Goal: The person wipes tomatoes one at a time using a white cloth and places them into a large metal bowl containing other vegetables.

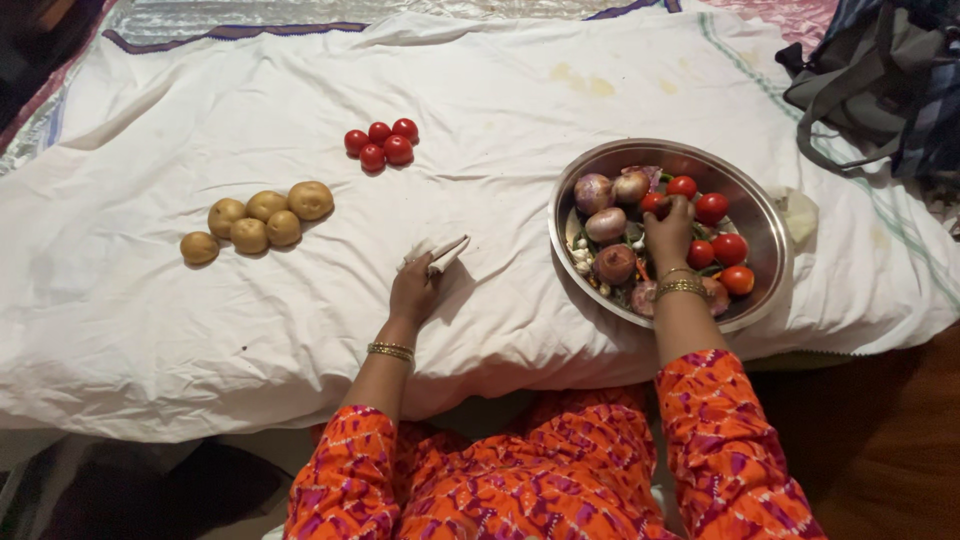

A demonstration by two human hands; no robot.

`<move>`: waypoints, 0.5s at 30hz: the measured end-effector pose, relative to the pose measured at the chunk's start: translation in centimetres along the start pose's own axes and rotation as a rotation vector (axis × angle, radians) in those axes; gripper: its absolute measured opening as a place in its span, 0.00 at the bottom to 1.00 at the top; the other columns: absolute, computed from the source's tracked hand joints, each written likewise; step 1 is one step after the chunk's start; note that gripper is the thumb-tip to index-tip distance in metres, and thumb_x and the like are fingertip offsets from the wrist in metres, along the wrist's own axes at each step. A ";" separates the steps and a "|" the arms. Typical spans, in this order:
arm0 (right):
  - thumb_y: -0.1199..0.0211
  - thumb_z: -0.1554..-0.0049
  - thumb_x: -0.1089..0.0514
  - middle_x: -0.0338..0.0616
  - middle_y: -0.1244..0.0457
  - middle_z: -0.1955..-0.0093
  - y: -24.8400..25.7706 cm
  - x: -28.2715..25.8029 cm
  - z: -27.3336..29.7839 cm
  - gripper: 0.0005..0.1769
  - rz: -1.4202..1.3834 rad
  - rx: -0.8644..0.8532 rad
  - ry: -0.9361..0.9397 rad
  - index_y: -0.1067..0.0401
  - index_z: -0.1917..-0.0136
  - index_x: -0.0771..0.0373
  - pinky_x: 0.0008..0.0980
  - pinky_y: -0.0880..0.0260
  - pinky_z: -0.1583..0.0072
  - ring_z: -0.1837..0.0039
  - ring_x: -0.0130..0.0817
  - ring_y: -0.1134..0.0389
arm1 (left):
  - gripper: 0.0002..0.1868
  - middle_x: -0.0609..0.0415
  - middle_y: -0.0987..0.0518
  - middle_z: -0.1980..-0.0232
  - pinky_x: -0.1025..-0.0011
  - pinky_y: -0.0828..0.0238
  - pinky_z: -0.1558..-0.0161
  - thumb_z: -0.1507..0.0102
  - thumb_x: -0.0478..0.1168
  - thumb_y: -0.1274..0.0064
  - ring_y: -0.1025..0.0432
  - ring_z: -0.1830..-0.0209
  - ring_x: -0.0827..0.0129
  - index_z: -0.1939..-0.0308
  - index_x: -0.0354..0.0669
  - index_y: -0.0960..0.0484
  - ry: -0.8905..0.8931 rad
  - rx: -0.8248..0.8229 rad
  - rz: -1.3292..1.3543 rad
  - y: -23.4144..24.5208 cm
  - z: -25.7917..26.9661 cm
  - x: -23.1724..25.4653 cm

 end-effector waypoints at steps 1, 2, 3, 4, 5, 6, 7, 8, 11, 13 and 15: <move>0.28 0.48 0.62 0.58 0.40 0.38 0.0 0.2 0.0 0.23 -0.007 0.002 -0.025 0.35 0.44 0.64 0.48 0.32 0.36 0.38 0.57 0.34 | 0.20 0.37 0.18 0.49 0.53 0.28 0.48 0.37 0.41 0.47 0.25 0.48 0.42 0.43 0.38 0.20 0.000 0.000 -0.001 0.1 0.0 0.1; 0.28 0.48 0.62 0.58 0.40 0.38 0.0 0.2 0.0 0.23 -0.008 0.002 -0.026 0.35 0.44 0.64 0.48 0.32 0.36 0.38 0.57 0.34 | 0.20 0.37 0.18 0.49 0.53 0.28 0.48 0.37 0.41 0.47 0.25 0.48 0.43 0.43 0.38 0.20 -0.006 0.001 -0.004 0.1 0.0 0.2; 0.27 0.48 0.62 0.58 0.40 0.39 0.0 0.2 0.0 0.23 -0.006 0.014 -0.022 0.35 0.44 0.64 0.48 0.32 0.37 0.39 0.56 0.34 | 0.19 0.37 0.18 0.49 0.54 0.28 0.47 0.37 0.41 0.47 0.25 0.48 0.43 0.43 0.38 0.20 -0.012 0.002 -0.007 0.1 0.0 0.2; 0.26 0.48 0.62 0.57 0.39 0.40 0.1 0.2 0.0 0.23 -0.005 0.025 -0.018 0.35 0.45 0.64 0.47 0.32 0.37 0.40 0.55 0.33 | 0.19 0.37 0.18 0.49 0.54 0.28 0.47 0.37 0.41 0.47 0.25 0.48 0.43 0.43 0.38 0.20 -0.013 0.001 -0.008 0.1 0.0 0.2; 0.26 0.48 0.62 0.57 0.39 0.40 0.1 0.2 -0.1 0.23 -0.005 0.026 -0.020 0.35 0.45 0.64 0.47 0.32 0.37 0.40 0.55 0.33 | 0.19 0.37 0.18 0.49 0.54 0.28 0.47 0.37 0.40 0.47 0.25 0.48 0.43 0.43 0.38 0.21 -0.028 0.010 -0.007 0.2 -0.1 0.3; 0.26 0.48 0.61 0.57 0.38 0.40 0.0 0.5 -0.1 0.24 -0.031 0.011 -0.091 0.36 0.44 0.64 0.47 0.32 0.37 0.39 0.54 0.33 | 0.19 0.37 0.19 0.48 0.54 0.28 0.47 0.37 0.40 0.47 0.24 0.48 0.44 0.43 0.37 0.21 -0.043 0.019 -0.006 0.2 -0.1 0.5; 0.26 0.47 0.61 0.57 0.37 0.40 -0.1 0.8 -0.1 0.25 -0.057 -0.005 -0.161 0.37 0.42 0.65 0.46 0.32 0.36 0.39 0.53 0.32 | 0.19 0.37 0.19 0.48 0.54 0.28 0.47 0.37 0.40 0.47 0.24 0.48 0.44 0.43 0.37 0.21 -0.045 0.018 -0.007 0.2 -0.1 0.5; 0.26 0.47 0.61 0.57 0.37 0.40 -0.1 0.8 -0.1 0.25 -0.057 -0.004 -0.162 0.37 0.42 0.65 0.46 0.32 0.36 0.39 0.53 0.32 | 0.19 0.37 0.18 0.49 0.54 0.28 0.48 0.37 0.40 0.47 0.25 0.48 0.44 0.43 0.38 0.21 -0.019 -0.002 -0.013 0.2 -0.1 0.4; 0.25 0.51 0.58 0.57 0.36 0.37 -0.2 0.5 0.0 0.37 -0.107 -0.026 -0.168 0.40 0.33 0.62 0.43 0.31 0.35 0.36 0.50 0.32 | 0.18 0.38 0.18 0.49 0.54 0.28 0.48 0.37 0.39 0.48 0.25 0.48 0.44 0.44 0.37 0.20 0.001 -0.021 -0.016 0.3 -0.1 0.6; 0.21 0.53 0.56 0.64 0.41 0.32 -0.3 0.4 0.2 0.49 0.085 -0.120 -0.200 0.43 0.24 0.55 0.47 0.38 0.33 0.33 0.60 0.40 | 0.18 0.37 0.18 0.50 0.54 0.28 0.48 0.37 0.39 0.48 0.25 0.48 0.44 0.45 0.37 0.20 -0.004 -0.021 -0.015 0.3 -0.1 0.5; 0.21 0.54 0.55 0.60 0.40 0.31 -0.5 0.0 0.1 0.50 0.117 -0.158 -0.179 0.43 0.23 0.53 0.49 0.41 0.31 0.30 0.60 0.42 | 0.18 0.37 0.18 0.50 0.54 0.28 0.48 0.37 0.39 0.48 0.24 0.48 0.44 0.44 0.37 0.20 -0.003 -0.018 -0.007 0.1 -0.1 0.3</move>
Point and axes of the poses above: each hand's wrist, its own z-axis away from the middle knuckle, its own y-axis out of the back of the hand, x = y × z, the point moved 5 cm from there along -z, towards the middle knuckle
